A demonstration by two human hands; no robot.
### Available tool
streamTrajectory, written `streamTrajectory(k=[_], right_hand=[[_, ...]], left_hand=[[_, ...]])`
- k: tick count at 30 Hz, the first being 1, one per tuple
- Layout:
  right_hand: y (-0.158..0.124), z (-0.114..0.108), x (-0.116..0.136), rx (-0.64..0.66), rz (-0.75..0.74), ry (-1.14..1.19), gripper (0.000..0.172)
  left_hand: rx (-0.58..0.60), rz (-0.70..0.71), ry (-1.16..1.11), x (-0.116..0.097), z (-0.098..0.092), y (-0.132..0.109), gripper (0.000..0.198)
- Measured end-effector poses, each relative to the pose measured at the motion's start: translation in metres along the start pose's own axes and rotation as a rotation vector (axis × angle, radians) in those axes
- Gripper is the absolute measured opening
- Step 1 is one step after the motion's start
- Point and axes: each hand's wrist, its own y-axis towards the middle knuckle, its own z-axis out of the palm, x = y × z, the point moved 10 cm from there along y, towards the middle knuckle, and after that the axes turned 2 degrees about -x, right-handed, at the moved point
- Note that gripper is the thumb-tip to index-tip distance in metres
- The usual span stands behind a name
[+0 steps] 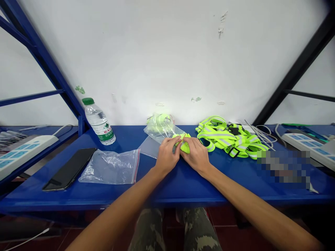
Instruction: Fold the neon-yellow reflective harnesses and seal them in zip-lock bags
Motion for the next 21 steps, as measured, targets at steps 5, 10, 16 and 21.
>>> streamTrajectory(k=[5, 10, 16, 21], right_hand=[[-0.002, 0.006, 0.019, 0.043, -0.13, -0.015, 0.022], [-0.008, 0.016, 0.027, 0.129, -0.169, 0.054, 0.028], [-0.01, 0.027, 0.02, 0.307, -0.107, 0.259, 0.047], [-0.008, 0.022, 0.014, 0.235, -0.087, 0.27, 0.042]], left_hand=[[-0.018, -0.07, -0.015, 0.008, -0.003, 0.002, 0.028], [0.068, -0.216, -0.06, 0.026, 0.006, 0.0, 0.026], [0.1, -0.259, -0.037, 0.036, 0.008, -0.002, 0.022], [0.037, -0.176, -0.054, 0.026, 0.003, -0.002, 0.024]])
